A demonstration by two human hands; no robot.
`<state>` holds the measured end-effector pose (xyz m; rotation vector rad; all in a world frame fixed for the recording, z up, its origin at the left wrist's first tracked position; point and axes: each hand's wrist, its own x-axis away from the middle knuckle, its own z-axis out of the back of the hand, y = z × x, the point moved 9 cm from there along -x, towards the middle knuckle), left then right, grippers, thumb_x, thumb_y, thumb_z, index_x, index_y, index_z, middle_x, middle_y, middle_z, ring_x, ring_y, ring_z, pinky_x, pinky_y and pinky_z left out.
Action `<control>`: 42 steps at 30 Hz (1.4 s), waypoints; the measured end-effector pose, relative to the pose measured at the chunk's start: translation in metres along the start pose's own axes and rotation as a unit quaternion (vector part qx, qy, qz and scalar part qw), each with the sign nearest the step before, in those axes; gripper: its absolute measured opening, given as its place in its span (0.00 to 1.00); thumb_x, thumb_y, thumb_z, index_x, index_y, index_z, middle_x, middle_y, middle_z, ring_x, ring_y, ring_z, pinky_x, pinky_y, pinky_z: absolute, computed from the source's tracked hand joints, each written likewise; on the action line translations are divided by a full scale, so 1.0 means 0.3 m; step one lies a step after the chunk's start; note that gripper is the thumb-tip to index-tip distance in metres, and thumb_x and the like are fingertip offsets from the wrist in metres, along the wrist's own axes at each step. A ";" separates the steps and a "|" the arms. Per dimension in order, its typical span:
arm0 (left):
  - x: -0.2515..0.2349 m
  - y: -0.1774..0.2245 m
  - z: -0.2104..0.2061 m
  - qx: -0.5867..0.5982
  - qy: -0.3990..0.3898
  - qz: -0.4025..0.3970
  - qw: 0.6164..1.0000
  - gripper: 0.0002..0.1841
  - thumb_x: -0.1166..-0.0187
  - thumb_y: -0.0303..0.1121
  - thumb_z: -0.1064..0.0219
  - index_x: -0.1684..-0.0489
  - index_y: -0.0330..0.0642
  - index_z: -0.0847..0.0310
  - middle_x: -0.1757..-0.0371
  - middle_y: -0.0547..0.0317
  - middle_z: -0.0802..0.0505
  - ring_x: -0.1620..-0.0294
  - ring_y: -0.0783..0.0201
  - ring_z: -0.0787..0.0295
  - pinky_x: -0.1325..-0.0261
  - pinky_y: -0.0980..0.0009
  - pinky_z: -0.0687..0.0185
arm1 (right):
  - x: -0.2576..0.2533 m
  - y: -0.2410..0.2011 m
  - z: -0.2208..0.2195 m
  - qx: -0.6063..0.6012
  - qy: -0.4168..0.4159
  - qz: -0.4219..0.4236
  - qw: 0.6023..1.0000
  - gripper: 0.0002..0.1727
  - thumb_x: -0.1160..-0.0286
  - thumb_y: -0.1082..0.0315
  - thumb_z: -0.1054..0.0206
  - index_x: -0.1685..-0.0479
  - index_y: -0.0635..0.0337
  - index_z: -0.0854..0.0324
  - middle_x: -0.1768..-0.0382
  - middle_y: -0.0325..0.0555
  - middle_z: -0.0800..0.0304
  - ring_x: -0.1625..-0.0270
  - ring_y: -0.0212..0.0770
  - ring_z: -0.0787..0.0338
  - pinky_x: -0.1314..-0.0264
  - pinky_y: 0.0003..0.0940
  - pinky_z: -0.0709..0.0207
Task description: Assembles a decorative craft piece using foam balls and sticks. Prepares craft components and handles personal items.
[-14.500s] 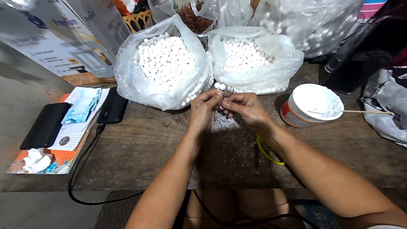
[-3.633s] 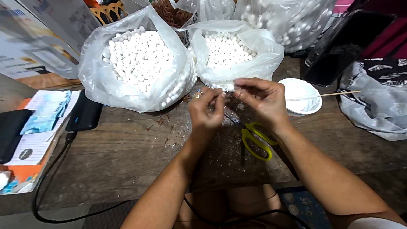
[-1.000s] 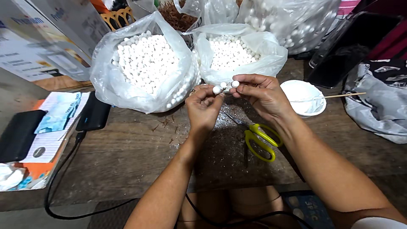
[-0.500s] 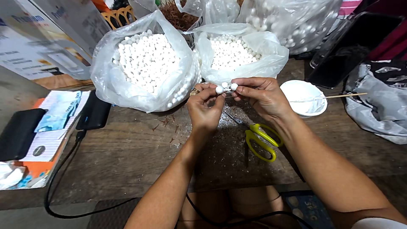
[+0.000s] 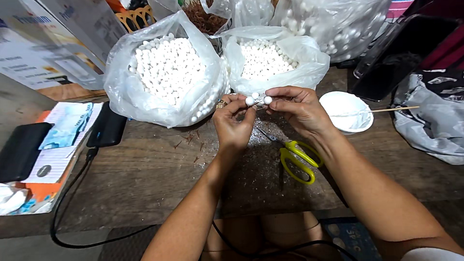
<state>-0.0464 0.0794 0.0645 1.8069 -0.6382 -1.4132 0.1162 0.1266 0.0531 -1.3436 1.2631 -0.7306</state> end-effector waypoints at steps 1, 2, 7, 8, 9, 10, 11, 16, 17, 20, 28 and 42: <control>0.000 -0.001 0.000 0.000 0.000 0.002 1.000 0.06 0.39 0.11 0.30 0.71 0.27 0.12 0.57 0.58 0.14 0.57 0.80 0.15 0.54 0.86 0.14 | 0.000 -0.003 0.002 0.003 0.003 0.003 1.000 0.14 0.35 0.86 0.35 0.55 0.63 0.10 0.65 0.38 0.04 0.63 0.30 0.06 0.53 0.26 0.10; 0.001 -0.002 -0.001 0.001 -0.001 0.002 1.000 0.06 0.39 0.10 0.30 0.71 0.28 0.12 0.57 0.58 0.14 0.57 0.80 0.15 0.54 0.86 0.14 | 0.001 -0.005 0.004 0.006 0.007 0.007 1.000 0.14 0.36 0.86 0.34 0.56 0.63 0.10 0.65 0.38 0.04 0.63 0.30 0.06 0.54 0.26 0.10; 0.000 -0.006 0.000 -0.002 -0.002 -0.002 1.000 0.06 0.39 0.11 0.30 0.72 0.28 0.12 0.58 0.58 0.14 0.57 0.80 0.15 0.54 0.86 0.14 | -0.001 -0.015 0.011 0.014 0.012 0.033 0.999 0.15 0.38 0.88 0.33 0.58 0.62 0.09 0.63 0.37 0.04 0.60 0.28 0.06 0.51 0.24 0.11; 0.000 -0.005 0.000 -0.004 -0.002 -0.002 1.000 0.06 0.39 0.11 0.30 0.71 0.28 0.12 0.58 0.58 0.14 0.57 0.80 0.15 0.54 0.86 0.15 | -0.001 -0.016 0.012 0.015 0.014 0.035 0.999 0.16 0.39 0.88 0.33 0.58 0.62 0.09 0.63 0.36 0.04 0.60 0.27 0.06 0.51 0.23 0.11; 0.000 -0.005 0.000 -0.005 -0.003 -0.001 1.000 0.05 0.39 0.11 0.30 0.71 0.28 0.12 0.58 0.58 0.14 0.58 0.80 0.15 0.55 0.87 0.15 | 0.000 -0.018 0.012 0.019 0.016 0.036 0.999 0.16 0.39 0.88 0.32 0.57 0.62 0.09 0.63 0.36 0.04 0.61 0.27 0.06 0.52 0.23 0.11; 0.000 -0.004 0.000 -0.006 -0.003 0.000 1.000 0.05 0.39 0.11 0.30 0.71 0.27 0.12 0.58 0.58 0.14 0.58 0.80 0.15 0.55 0.87 0.15 | 0.001 -0.020 0.012 0.024 0.018 0.034 0.999 0.16 0.39 0.88 0.31 0.56 0.61 0.10 0.63 0.36 0.04 0.62 0.26 0.07 0.54 0.22 0.11; 0.000 -0.004 0.000 -0.006 -0.003 0.000 1.000 0.05 0.39 0.11 0.30 0.71 0.27 0.12 0.58 0.58 0.14 0.59 0.81 0.15 0.55 0.87 0.15 | 0.002 -0.021 0.011 0.027 0.019 0.031 0.999 0.16 0.39 0.87 0.31 0.56 0.62 0.11 0.63 0.35 0.05 0.64 0.26 0.07 0.56 0.22 0.11; 0.000 -0.005 0.001 -0.010 -0.003 0.001 1.000 0.05 0.39 0.11 0.30 0.72 0.28 0.13 0.57 0.57 0.14 0.58 0.80 0.15 0.54 0.86 0.15 | 0.002 -0.025 0.010 0.035 0.013 0.047 0.998 0.16 0.40 0.88 0.31 0.57 0.62 0.09 0.61 0.36 0.04 0.62 0.26 0.07 0.53 0.23 0.10; 0.000 -0.006 0.001 -0.011 -0.003 0.003 1.000 0.05 0.39 0.12 0.30 0.72 0.28 0.13 0.57 0.57 0.14 0.58 0.80 0.15 0.54 0.86 0.15 | 0.001 -0.025 0.010 0.035 0.007 0.052 0.998 0.16 0.39 0.89 0.31 0.56 0.63 0.09 0.60 0.36 0.04 0.60 0.27 0.06 0.51 0.24 0.11; 0.000 -0.005 0.002 -0.009 -0.001 0.003 1.000 0.05 0.39 0.11 0.30 0.71 0.27 0.12 0.57 0.57 0.14 0.57 0.80 0.15 0.54 0.86 0.14 | -0.003 -0.022 0.008 0.029 0.000 0.053 0.998 0.15 0.33 0.86 0.35 0.53 0.65 0.08 0.59 0.39 0.04 0.60 0.28 0.07 0.52 0.25 0.11; -0.001 -0.005 0.002 -0.016 0.001 0.003 1.000 0.05 0.39 0.12 0.30 0.72 0.27 0.12 0.57 0.56 0.14 0.57 0.79 0.15 0.54 0.87 0.15 | 0.003 -0.021 0.011 0.023 0.028 0.025 0.999 0.15 0.38 0.89 0.34 0.55 0.63 0.13 0.62 0.39 0.05 0.64 0.32 0.05 0.55 0.28 0.07; 0.002 0.002 -0.001 -0.027 -0.001 -0.008 1.000 0.05 0.39 0.12 0.30 0.71 0.26 0.12 0.57 0.55 0.15 0.58 0.79 0.15 0.54 0.87 0.15 | 0.008 -0.045 0.007 0.065 0.021 0.081 0.994 0.14 0.39 0.87 0.30 0.58 0.60 0.12 0.63 0.34 0.05 0.61 0.26 0.06 0.51 0.24 0.10</control>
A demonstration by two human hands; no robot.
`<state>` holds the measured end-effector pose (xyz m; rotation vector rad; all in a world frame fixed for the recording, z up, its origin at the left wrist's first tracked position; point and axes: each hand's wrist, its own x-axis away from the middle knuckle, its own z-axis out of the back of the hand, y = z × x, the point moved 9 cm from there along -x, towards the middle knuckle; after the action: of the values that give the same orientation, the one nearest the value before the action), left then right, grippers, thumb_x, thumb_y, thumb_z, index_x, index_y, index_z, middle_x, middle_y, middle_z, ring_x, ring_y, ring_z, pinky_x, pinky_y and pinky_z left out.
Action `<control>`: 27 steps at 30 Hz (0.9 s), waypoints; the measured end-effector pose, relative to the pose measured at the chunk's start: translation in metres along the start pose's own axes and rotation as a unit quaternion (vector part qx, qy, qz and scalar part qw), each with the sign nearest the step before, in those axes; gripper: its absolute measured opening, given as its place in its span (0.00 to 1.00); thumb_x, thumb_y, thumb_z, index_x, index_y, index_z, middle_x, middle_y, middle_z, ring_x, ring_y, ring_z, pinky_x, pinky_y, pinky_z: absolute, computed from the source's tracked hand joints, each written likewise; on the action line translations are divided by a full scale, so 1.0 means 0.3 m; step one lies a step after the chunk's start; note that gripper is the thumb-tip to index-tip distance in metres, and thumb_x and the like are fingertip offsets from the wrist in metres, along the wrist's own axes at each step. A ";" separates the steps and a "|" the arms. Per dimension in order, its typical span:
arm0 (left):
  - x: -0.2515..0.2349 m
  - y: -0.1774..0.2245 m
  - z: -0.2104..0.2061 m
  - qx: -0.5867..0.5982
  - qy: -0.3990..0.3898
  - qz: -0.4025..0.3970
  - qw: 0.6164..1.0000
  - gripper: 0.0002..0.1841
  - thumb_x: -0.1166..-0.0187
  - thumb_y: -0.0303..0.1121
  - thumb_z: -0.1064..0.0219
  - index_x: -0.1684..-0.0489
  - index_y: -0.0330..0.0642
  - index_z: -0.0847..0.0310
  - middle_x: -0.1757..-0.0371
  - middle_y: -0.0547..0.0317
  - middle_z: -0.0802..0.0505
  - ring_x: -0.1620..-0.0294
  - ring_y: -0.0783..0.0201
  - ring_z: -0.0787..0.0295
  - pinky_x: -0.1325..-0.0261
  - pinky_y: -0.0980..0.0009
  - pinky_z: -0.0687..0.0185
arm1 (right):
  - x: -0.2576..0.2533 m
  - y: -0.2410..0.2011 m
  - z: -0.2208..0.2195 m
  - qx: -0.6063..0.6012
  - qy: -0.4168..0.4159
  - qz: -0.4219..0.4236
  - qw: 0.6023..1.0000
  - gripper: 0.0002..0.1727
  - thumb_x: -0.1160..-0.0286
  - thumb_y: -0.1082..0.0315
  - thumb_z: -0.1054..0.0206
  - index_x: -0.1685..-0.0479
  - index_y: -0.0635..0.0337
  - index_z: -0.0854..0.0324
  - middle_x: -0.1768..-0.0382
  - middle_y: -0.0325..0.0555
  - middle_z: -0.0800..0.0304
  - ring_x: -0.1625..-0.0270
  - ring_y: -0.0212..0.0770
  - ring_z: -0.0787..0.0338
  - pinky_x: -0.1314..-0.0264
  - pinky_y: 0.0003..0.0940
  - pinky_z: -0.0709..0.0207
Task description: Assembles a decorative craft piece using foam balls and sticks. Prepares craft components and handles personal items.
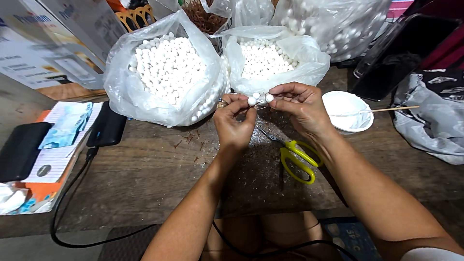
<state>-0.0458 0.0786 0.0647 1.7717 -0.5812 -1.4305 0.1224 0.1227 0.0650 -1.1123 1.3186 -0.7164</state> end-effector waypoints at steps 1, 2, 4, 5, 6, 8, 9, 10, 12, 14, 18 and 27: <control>0.000 0.002 0.000 -0.006 -0.001 -0.002 1.000 0.04 0.39 0.12 0.30 0.71 0.27 0.12 0.57 0.55 0.15 0.58 0.80 0.15 0.54 0.87 0.15 | 0.000 -0.004 -0.001 0.009 -0.002 0.008 1.000 0.14 0.40 0.86 0.29 0.58 0.60 0.12 0.63 0.34 0.05 0.61 0.26 0.06 0.51 0.23 0.10; 0.000 0.004 -0.001 -0.011 -0.002 -0.003 1.000 0.04 0.39 0.12 0.30 0.72 0.26 0.12 0.57 0.55 0.15 0.58 0.79 0.15 0.54 0.87 0.15 | 0.001 -0.008 -0.003 0.015 -0.003 0.016 1.000 0.14 0.40 0.86 0.29 0.58 0.61 0.11 0.62 0.34 0.05 0.61 0.26 0.07 0.51 0.23 0.10; 0.001 0.009 -0.002 -0.023 -0.005 -0.012 1.000 0.04 0.39 0.13 0.29 0.72 0.27 0.12 0.58 0.55 0.14 0.58 0.80 0.16 0.54 0.87 0.17 | 0.003 -0.013 -0.005 0.021 -0.005 0.027 0.999 0.13 0.40 0.86 0.29 0.59 0.62 0.10 0.62 0.34 0.05 0.60 0.25 0.07 0.50 0.23 0.11; 0.001 0.010 -0.003 -0.024 -0.006 -0.016 1.000 0.03 0.39 0.13 0.29 0.72 0.27 0.12 0.58 0.55 0.14 0.58 0.80 0.16 0.55 0.87 0.17 | 0.003 -0.015 -0.005 0.023 -0.005 0.031 0.999 0.13 0.39 0.86 0.28 0.59 0.62 0.10 0.62 0.34 0.04 0.60 0.25 0.07 0.50 0.22 0.11; 0.002 0.009 -0.003 -0.024 -0.007 -0.018 1.000 0.03 0.39 0.13 0.29 0.72 0.27 0.12 0.58 0.55 0.14 0.58 0.80 0.16 0.54 0.87 0.17 | 0.003 -0.016 -0.005 0.024 -0.006 0.035 0.999 0.13 0.39 0.86 0.28 0.59 0.62 0.10 0.62 0.35 0.04 0.60 0.25 0.07 0.49 0.22 0.11; 0.003 0.008 -0.004 -0.026 -0.009 -0.018 0.999 0.03 0.39 0.13 0.29 0.72 0.27 0.12 0.58 0.55 0.14 0.57 0.79 0.16 0.53 0.87 0.16 | 0.003 -0.017 -0.005 0.026 -0.005 0.038 0.999 0.13 0.39 0.86 0.28 0.59 0.63 0.10 0.62 0.35 0.04 0.59 0.25 0.07 0.49 0.22 0.11; 0.004 0.008 -0.005 -0.027 -0.010 -0.018 0.999 0.03 0.39 0.13 0.29 0.72 0.27 0.12 0.58 0.55 0.15 0.57 0.79 0.16 0.53 0.87 0.17 | 0.003 -0.017 -0.005 0.027 -0.006 0.039 0.999 0.13 0.39 0.86 0.28 0.59 0.63 0.10 0.62 0.35 0.04 0.59 0.25 0.07 0.49 0.22 0.11; 0.004 0.009 -0.006 -0.029 -0.011 -0.019 0.999 0.03 0.39 0.13 0.29 0.72 0.27 0.12 0.58 0.55 0.15 0.57 0.79 0.16 0.53 0.87 0.17 | 0.002 -0.017 -0.005 0.027 -0.006 0.041 0.999 0.13 0.39 0.87 0.28 0.59 0.63 0.10 0.62 0.35 0.04 0.59 0.25 0.06 0.49 0.23 0.11; 0.004 0.009 -0.007 -0.031 -0.013 -0.024 0.999 0.03 0.39 0.13 0.29 0.72 0.27 0.11 0.58 0.55 0.14 0.57 0.79 0.15 0.53 0.87 0.16 | 0.002 -0.017 -0.006 0.032 -0.005 0.046 0.998 0.13 0.39 0.86 0.28 0.58 0.63 0.09 0.62 0.35 0.04 0.60 0.25 0.07 0.49 0.22 0.11; 0.004 0.011 -0.007 -0.032 -0.014 -0.032 0.999 0.03 0.39 0.14 0.30 0.73 0.27 0.11 0.59 0.55 0.14 0.57 0.79 0.15 0.53 0.87 0.16 | 0.003 -0.019 -0.007 0.036 -0.005 0.048 0.998 0.13 0.39 0.86 0.28 0.58 0.63 0.09 0.62 0.35 0.04 0.60 0.24 0.07 0.50 0.22 0.11; 0.004 0.011 -0.008 -0.044 -0.015 -0.039 0.998 0.03 0.38 0.14 0.29 0.72 0.27 0.11 0.59 0.55 0.14 0.57 0.78 0.15 0.52 0.86 0.17 | 0.006 -0.030 -0.012 0.052 -0.009 0.061 0.997 0.13 0.40 0.87 0.28 0.58 0.64 0.10 0.61 0.35 0.04 0.60 0.24 0.07 0.51 0.21 0.11; 0.014 0.018 -0.009 -0.078 -0.025 -0.067 0.994 0.02 0.35 0.16 0.30 0.71 0.27 0.11 0.57 0.53 0.14 0.55 0.77 0.15 0.50 0.85 0.17 | 0.021 -0.061 -0.030 0.118 -0.016 0.111 0.987 0.11 0.39 0.85 0.27 0.57 0.71 0.10 0.55 0.43 0.07 0.55 0.24 0.08 0.49 0.18 0.12</control>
<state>-0.0415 0.0730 0.0665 1.6813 -0.3706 -1.5722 0.1180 0.1087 0.0805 -0.7700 1.2703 -0.6659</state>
